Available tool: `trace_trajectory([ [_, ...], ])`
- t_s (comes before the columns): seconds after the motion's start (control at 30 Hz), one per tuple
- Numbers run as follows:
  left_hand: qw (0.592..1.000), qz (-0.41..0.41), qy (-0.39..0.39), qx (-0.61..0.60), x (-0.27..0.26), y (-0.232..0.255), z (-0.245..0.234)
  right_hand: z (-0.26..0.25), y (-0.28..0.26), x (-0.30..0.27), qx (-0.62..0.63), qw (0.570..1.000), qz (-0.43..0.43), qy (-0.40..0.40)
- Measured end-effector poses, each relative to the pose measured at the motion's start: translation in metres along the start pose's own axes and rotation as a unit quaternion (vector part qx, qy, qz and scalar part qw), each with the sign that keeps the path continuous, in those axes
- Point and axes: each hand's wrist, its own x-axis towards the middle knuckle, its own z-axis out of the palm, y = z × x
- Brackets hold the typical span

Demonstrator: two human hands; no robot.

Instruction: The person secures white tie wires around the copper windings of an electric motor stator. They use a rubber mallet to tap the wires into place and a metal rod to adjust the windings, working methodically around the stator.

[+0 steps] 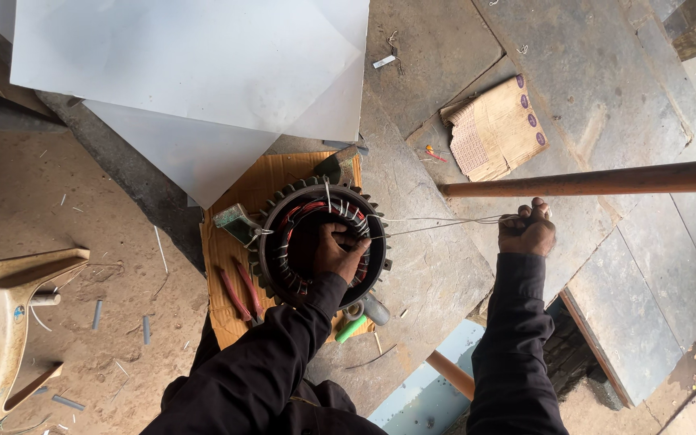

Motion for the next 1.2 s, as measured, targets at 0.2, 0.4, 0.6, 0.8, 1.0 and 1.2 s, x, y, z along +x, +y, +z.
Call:
trace_trajectory([
  [0.2, 1.0, 0.011, -0.005, 0.013, -0.008, 0.015, -0.004, 0.005, 0.002, -0.012, -0.044, 0.999, -0.008, 0.009],
  [0.4, 0.997, 0.057, 0.023, 0.039, -0.013, 0.023, -0.004, 0.062, -0.005, -0.068, -0.44, 0.898, 0.014, 0.015],
  [0.6, 0.997, 0.034, 0.024, 0.062, -0.012, 0.02, -0.004, 0.132, 0.046, -0.167, -0.689, 0.594, -0.343, -0.236],
  [0.8, 0.997, 0.067, 0.044, -0.006, -0.019, 0.025, 0.0, 0.196, 0.121, -0.191, -0.686, 0.256, -0.361, -0.577],
  [1.0, 0.993, 0.002, 0.074, 0.091, -0.028, 0.033, -0.005, 0.208, 0.146, -0.182, -0.72, -0.01, -0.375, -0.583],
  [1.2, 0.993, 0.015, 0.07, 0.09, -0.027, 0.032, -0.008, 0.204, 0.159, -0.18, -0.696, -0.155, -0.343, -0.612],
])
